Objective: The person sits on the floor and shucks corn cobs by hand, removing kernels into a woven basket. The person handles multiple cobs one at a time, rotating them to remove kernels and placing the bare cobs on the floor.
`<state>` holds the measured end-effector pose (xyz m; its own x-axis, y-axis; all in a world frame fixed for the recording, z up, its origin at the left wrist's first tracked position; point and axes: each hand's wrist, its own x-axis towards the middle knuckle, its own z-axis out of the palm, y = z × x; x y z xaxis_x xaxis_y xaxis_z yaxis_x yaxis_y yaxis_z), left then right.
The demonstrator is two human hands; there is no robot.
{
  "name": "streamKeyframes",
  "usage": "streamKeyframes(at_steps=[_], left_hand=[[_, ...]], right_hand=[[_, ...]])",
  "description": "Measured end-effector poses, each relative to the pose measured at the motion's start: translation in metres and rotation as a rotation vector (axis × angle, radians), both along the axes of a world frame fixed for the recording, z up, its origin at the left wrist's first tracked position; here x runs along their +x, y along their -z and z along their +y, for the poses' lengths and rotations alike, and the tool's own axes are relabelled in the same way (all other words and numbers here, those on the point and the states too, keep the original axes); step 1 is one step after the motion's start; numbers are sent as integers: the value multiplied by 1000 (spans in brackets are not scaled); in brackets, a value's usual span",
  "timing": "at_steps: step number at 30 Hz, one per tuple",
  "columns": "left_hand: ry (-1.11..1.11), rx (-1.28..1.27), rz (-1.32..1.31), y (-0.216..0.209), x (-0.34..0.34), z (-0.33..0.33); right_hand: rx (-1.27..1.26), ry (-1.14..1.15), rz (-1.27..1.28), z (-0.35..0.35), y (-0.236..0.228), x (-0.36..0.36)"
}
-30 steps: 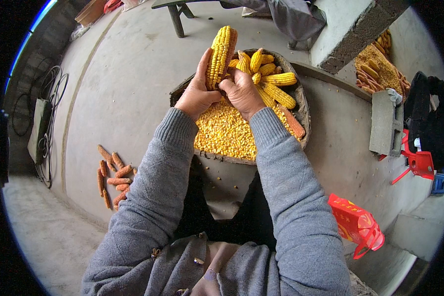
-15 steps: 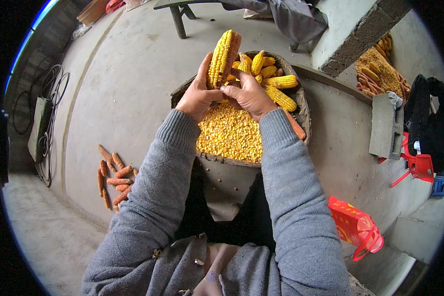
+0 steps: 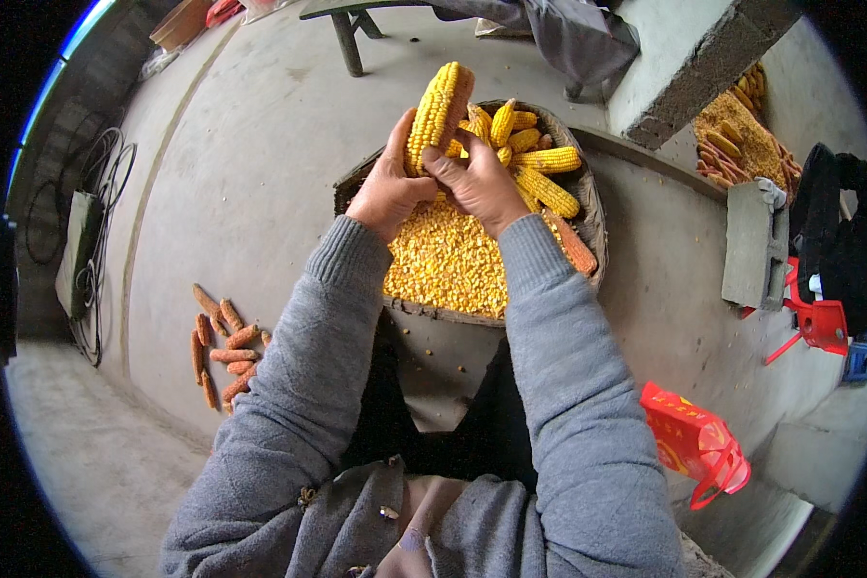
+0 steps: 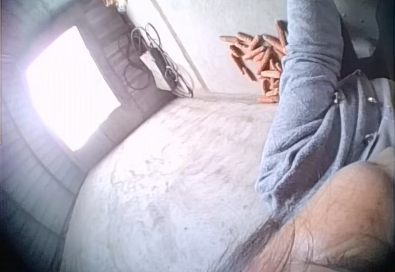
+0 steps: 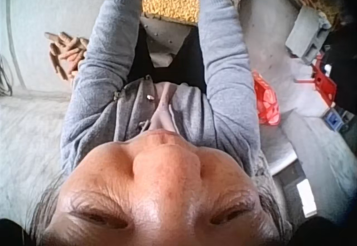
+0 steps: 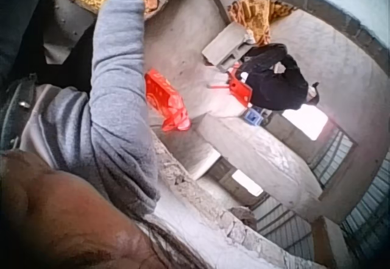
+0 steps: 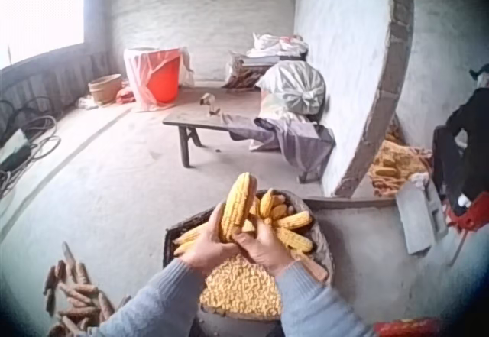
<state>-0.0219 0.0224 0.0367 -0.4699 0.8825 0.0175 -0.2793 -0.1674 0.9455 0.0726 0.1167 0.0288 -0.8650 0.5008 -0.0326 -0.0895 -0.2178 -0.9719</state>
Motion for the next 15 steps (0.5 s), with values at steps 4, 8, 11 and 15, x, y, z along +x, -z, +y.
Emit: streamKeyframes(at_steps=[4,8,11,15], left_hand=[[26,-77,-98,-7,2,-6],[4,-25,-104,-12,8,-6],[-16,-12,-101,-4,6,-4],[-9,-40,-115,-4,7,-3]], right_hand=[[27,-28,-15,-5,-4,-1],[-13,-6,74,-8,-8,-1],[42,-51,14,-9,-16,2],[-59,-58,-7,-2,-9,6]])
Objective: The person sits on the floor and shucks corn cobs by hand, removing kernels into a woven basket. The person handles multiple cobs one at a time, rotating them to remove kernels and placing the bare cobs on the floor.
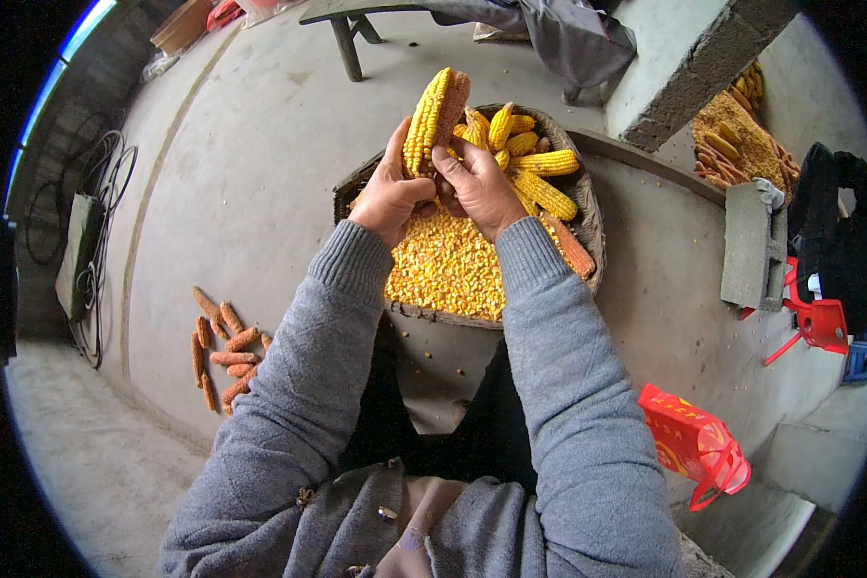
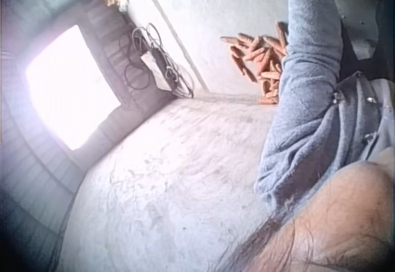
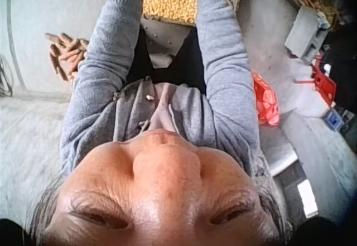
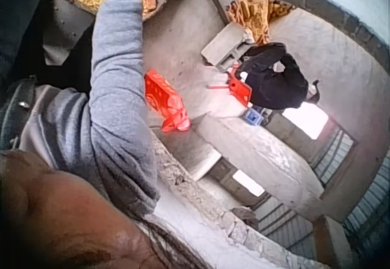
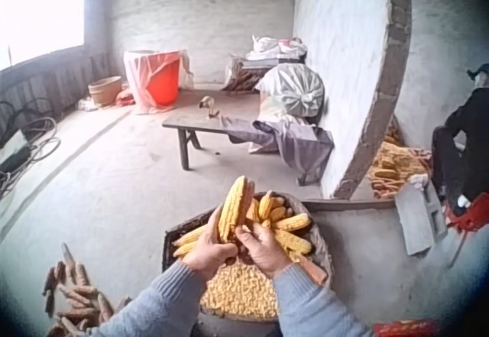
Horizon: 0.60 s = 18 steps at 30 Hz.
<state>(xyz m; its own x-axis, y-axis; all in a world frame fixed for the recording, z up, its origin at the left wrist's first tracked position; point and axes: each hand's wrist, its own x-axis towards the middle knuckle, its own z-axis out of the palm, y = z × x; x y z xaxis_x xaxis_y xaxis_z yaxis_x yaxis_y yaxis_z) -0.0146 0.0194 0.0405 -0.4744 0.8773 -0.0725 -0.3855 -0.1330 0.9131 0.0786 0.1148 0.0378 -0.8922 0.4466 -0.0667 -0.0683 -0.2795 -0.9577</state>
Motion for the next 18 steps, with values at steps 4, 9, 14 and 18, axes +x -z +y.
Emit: streamKeyframes(at_steps=[4,9,14,18], left_hand=[[-15,-53,46,-2,3,0],[-48,-21,35,-4,9,0],[-78,-56,45,-3,9,3],[-120,-25,104,-1,9,3]], right_hand=[[111,74,-19,-4,4,-6],[102,145,61,-8,6,-6],[115,160,20,-5,15,-8],[-98,107,-12,-3,7,-5]])
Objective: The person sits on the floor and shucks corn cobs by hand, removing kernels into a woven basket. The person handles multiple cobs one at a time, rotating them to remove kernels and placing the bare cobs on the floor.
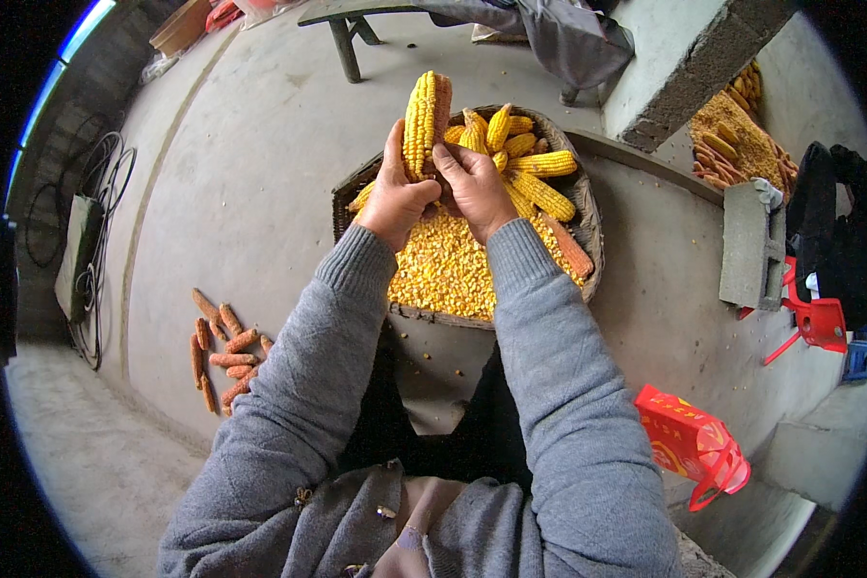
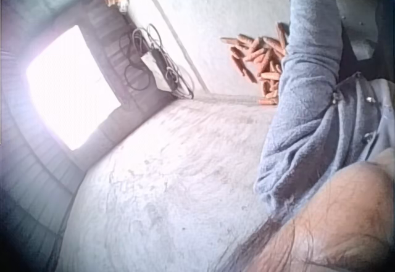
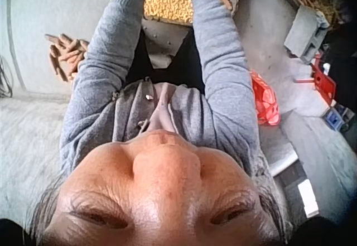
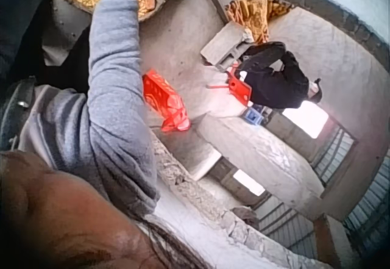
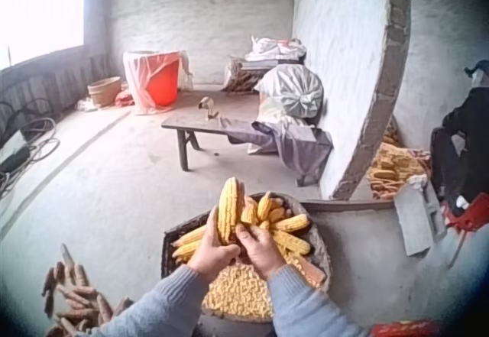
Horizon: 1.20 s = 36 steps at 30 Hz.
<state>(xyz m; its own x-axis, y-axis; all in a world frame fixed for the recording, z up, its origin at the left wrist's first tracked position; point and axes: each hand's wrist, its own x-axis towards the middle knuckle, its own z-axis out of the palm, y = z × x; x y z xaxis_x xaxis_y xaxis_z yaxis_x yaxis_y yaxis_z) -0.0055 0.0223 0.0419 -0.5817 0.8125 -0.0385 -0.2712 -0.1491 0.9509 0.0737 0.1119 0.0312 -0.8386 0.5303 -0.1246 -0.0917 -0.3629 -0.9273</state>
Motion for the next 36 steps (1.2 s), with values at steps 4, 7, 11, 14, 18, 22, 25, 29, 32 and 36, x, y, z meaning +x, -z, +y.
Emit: streamKeyframes(at_steps=[4,7,11,14,18,22,25,29,32,36], left_hand=[[3,15,314,15,-7,6],[18,6,246,13,-7,3],[11,54,297,16,-9,6],[-23,28,543,28,-12,11],[-24,29,496,16,-8,8],[45,97,252,-2,-5,3],[16,32,373,4,-11,1],[71,-28,229,1,-3,0],[134,-121,34,-17,-5,-7],[69,-26,191,-1,-5,-3]], right_hand=[[141,-118,-100,6,-4,3],[28,-148,-52,2,-19,7],[61,-177,-98,7,-14,9],[131,-124,7,6,-3,2],[171,4,-39,0,-4,-4],[2,-179,37,18,1,8],[-161,-219,103,12,-14,10],[25,6,24,-2,-11,-2],[-33,37,81,1,-2,-2],[-97,58,107,2,-7,1]])
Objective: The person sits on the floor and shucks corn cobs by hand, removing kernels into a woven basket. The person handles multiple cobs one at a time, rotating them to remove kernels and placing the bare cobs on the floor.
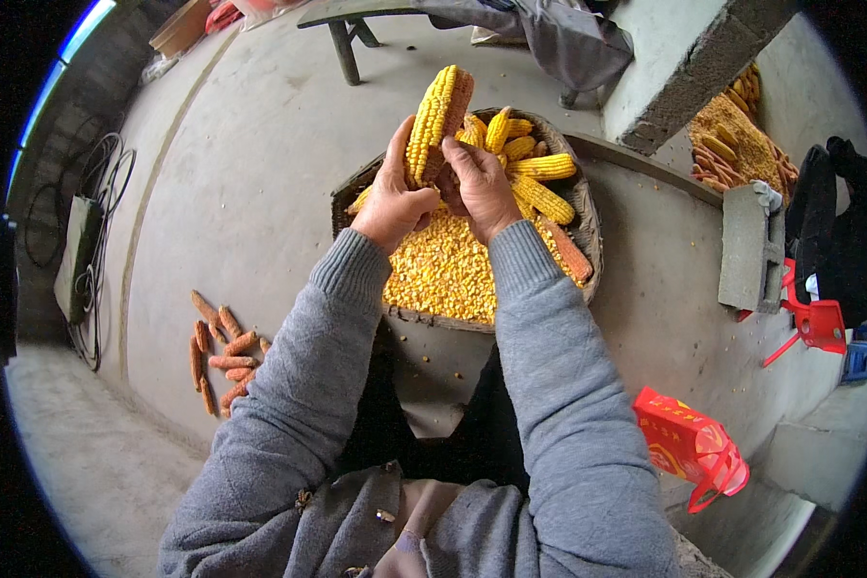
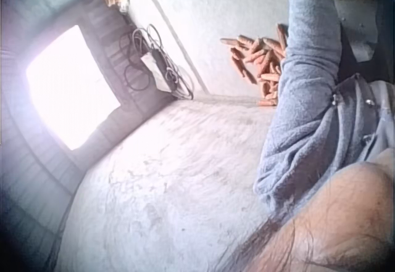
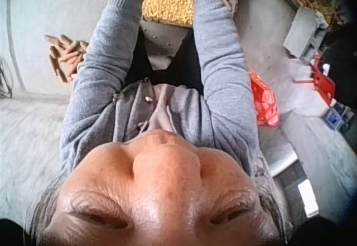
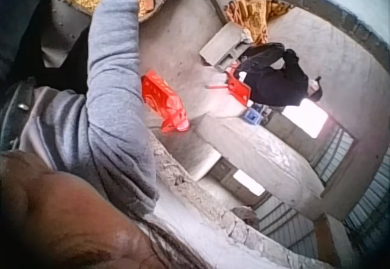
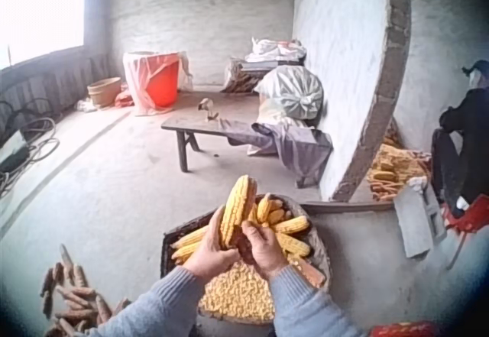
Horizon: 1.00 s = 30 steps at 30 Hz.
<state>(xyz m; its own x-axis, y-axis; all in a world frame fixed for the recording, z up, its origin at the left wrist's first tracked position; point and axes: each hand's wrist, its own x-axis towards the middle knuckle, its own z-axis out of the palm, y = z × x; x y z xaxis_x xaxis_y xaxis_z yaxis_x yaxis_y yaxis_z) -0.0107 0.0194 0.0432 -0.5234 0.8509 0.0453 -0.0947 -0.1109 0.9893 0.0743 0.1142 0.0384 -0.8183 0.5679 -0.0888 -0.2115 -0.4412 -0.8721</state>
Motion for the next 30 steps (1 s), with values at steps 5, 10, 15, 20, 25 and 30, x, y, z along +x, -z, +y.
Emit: streamKeyframes(at_steps=[5,10,15,20,25,30], left_hand=[[-33,-115,67,2,10,6],[-85,40,73,14,4,11],[-96,7,320,12,7,7],[-82,-103,298,9,18,4],[-72,-49,245,16,18,7],[-84,-119,449,13,21,1]], right_hand=[[202,136,-128,3,10,-8],[365,185,-96,1,19,-11],[20,128,-104,-5,-1,-7],[216,131,-86,2,18,-12],[208,229,-54,13,43,-18],[347,295,-141,8,30,-20]])
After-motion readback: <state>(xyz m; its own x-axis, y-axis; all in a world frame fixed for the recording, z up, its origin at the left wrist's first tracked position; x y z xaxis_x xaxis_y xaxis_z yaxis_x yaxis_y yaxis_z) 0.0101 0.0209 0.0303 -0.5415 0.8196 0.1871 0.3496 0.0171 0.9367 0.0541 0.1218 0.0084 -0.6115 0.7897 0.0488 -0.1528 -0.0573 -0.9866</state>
